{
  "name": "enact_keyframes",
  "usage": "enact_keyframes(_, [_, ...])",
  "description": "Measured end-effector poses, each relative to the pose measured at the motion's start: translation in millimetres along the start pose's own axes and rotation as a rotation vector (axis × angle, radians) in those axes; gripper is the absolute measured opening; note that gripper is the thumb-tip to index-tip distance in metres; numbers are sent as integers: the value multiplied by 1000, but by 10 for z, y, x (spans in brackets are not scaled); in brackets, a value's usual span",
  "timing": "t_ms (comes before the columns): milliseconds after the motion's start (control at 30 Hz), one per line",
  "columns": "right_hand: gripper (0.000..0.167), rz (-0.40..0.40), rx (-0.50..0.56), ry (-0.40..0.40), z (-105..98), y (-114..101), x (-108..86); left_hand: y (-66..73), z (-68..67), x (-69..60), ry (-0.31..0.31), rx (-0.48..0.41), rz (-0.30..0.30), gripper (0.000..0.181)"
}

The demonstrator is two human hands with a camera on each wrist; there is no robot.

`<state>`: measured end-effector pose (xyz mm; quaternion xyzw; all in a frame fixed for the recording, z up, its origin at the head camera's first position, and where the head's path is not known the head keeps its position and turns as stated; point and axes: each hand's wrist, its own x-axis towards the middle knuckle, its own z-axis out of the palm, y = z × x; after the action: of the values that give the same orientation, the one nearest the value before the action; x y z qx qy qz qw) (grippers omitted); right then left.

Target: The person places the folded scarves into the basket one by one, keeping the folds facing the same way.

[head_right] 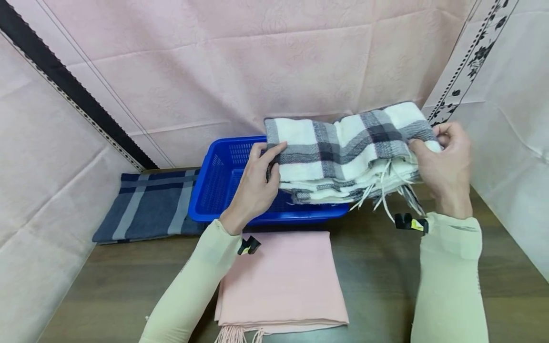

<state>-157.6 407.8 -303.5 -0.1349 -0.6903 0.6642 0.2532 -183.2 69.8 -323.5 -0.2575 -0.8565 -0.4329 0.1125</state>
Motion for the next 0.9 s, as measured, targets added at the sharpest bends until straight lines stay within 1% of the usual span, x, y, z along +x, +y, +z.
enact_keyframes(133, [26, 3, 28, 1, 19, 13, 0, -14, -3, -8, 7, -3, 0, 48])
enact_keyframes(300, [25, 15, 15, 2, 11, 12, 0, -30, -5, 1, 4, -5, 11, 47])
enact_keyframes(400, [26, 15, 12, 2, 12, 17, 13, -42, -9, 1, 2, -7, 6, 47])
enact_keyframes(533, [26, 9, 21, -3, 57, 59, 11, -78, -55, -26, 5, -12, -1, 46])
enact_keyframes(767, [26, -14, 74, -27, 104, 116, -2, -116, -121, -55, 22, -2, 2, 46])
enact_keyframes(900, [24, -24, -8, -50, 116, 129, -14, -141, -141, -82, 37, 4, -13, 46])
